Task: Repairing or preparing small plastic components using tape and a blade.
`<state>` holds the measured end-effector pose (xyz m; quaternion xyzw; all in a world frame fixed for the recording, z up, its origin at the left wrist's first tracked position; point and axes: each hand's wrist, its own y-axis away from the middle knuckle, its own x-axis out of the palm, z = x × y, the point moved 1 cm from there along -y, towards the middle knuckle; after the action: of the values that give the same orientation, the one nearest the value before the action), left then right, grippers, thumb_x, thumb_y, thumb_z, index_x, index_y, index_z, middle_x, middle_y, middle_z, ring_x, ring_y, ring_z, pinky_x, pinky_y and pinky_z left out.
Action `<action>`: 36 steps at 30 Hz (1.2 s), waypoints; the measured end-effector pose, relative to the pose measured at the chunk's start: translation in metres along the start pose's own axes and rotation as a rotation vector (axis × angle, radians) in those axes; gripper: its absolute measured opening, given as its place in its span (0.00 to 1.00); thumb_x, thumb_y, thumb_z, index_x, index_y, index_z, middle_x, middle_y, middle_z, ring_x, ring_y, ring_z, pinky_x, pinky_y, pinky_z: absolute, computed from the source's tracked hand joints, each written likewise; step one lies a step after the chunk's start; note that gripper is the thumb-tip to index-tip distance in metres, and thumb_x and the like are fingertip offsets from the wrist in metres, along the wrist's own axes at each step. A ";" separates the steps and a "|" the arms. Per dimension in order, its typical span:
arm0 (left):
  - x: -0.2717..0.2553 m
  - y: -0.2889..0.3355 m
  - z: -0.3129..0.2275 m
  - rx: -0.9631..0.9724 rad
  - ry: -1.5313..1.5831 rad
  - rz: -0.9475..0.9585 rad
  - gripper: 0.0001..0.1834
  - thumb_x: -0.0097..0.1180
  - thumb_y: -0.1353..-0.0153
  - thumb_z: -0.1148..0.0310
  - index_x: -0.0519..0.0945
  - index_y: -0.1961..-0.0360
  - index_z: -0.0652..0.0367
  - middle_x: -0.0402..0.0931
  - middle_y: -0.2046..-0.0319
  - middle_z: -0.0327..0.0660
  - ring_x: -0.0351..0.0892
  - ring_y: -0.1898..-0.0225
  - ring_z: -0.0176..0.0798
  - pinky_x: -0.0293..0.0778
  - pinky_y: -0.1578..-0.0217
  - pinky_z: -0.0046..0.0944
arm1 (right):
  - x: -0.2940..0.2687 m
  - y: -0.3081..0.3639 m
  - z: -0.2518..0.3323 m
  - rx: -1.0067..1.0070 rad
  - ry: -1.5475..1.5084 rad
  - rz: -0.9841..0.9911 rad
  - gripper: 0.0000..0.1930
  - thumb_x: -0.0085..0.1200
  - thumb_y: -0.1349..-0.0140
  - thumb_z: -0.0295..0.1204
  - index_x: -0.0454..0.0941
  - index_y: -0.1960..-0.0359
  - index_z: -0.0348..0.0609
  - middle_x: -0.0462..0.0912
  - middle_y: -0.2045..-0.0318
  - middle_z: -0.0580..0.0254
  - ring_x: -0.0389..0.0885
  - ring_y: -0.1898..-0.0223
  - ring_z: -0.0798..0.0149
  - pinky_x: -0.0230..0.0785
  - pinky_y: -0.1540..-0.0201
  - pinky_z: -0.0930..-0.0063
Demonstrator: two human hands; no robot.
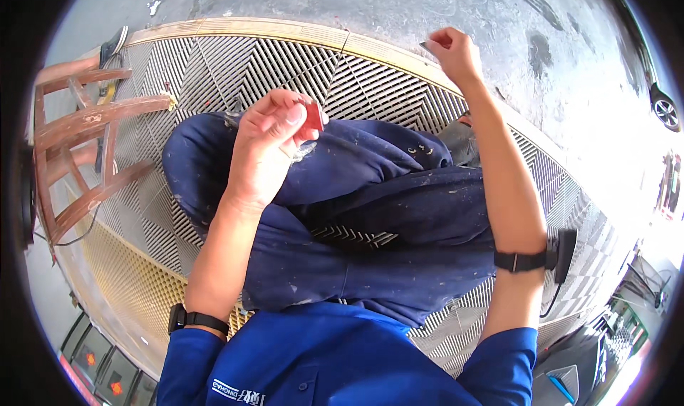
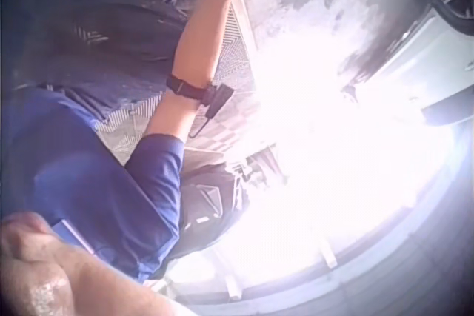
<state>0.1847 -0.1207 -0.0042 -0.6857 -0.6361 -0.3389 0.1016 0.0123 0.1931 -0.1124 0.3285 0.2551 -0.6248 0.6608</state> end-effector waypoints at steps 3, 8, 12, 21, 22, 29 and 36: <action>-0.005 0.006 0.001 0.070 -0.014 0.078 0.06 0.66 0.34 0.70 0.82 0.62 0.60 0.84 0.63 0.38 0.81 0.62 0.28 0.77 0.57 0.31 | 0.017 -0.016 -0.060 0.035 0.248 0.034 0.17 0.67 0.43 0.40 0.87 0.54 0.48 0.89 0.58 0.56 0.86 0.54 0.55 0.77 0.48 0.61; 0.005 0.013 -0.006 0.173 -0.212 0.138 0.08 0.66 0.36 0.78 0.82 0.58 0.67 0.86 0.61 0.44 0.86 0.57 0.34 0.81 0.51 0.32 | 0.029 -0.016 -0.091 -0.073 0.430 0.028 0.17 0.65 0.41 0.38 0.85 0.51 0.49 0.85 0.54 0.54 0.83 0.49 0.50 0.74 0.45 0.58; 0.010 0.015 -0.004 0.217 -0.315 0.077 0.09 0.63 0.34 0.78 0.80 0.56 0.70 0.85 0.59 0.50 0.87 0.57 0.39 0.84 0.56 0.35 | 0.037 -0.027 -0.093 -0.082 0.432 0.002 0.12 0.64 0.41 0.35 0.84 0.58 0.46 0.84 0.56 0.55 0.82 0.51 0.51 0.74 0.47 0.58; 0.015 0.016 -0.006 0.282 -0.473 0.025 0.13 0.61 0.33 0.79 0.79 0.49 0.71 0.80 0.58 0.47 0.87 0.56 0.41 0.83 0.52 0.37 | 0.029 -0.030 -0.084 -0.011 0.358 0.161 0.12 0.64 0.40 0.36 0.81 0.60 0.44 0.86 0.65 0.57 0.85 0.59 0.54 0.75 0.52 0.58; 0.016 0.018 -0.007 0.283 -0.475 0.023 0.13 0.61 0.33 0.79 0.79 0.49 0.71 0.80 0.58 0.47 0.87 0.56 0.41 0.83 0.52 0.37 | 0.025 -0.026 -0.078 -0.018 0.351 0.169 0.11 0.64 0.40 0.36 0.81 0.61 0.44 0.86 0.65 0.57 0.85 0.59 0.55 0.75 0.53 0.59; 0.017 0.031 -0.009 0.281 -0.495 -0.137 0.16 0.64 0.36 0.79 0.75 0.50 0.69 0.82 0.59 0.44 0.87 0.57 0.36 0.82 0.54 0.33 | 0.003 0.029 0.076 -0.364 -0.267 0.221 0.07 0.56 0.31 0.28 0.82 0.55 0.42 0.81 0.67 0.70 0.75 0.65 0.77 0.69 0.58 0.79; 0.016 0.032 0.002 0.428 -0.619 -0.170 0.16 0.66 0.38 0.81 0.75 0.51 0.69 0.83 0.60 0.47 0.86 0.59 0.36 0.83 0.55 0.32 | -0.008 0.151 0.155 -0.302 -0.573 0.350 0.09 0.60 0.34 0.28 0.85 0.57 0.37 0.85 0.68 0.66 0.77 0.69 0.77 0.71 0.63 0.80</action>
<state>0.2144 -0.1123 0.0134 -0.6636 -0.7477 0.0171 0.0171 0.1501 0.0820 0.0127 0.0776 0.0892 -0.5243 0.8433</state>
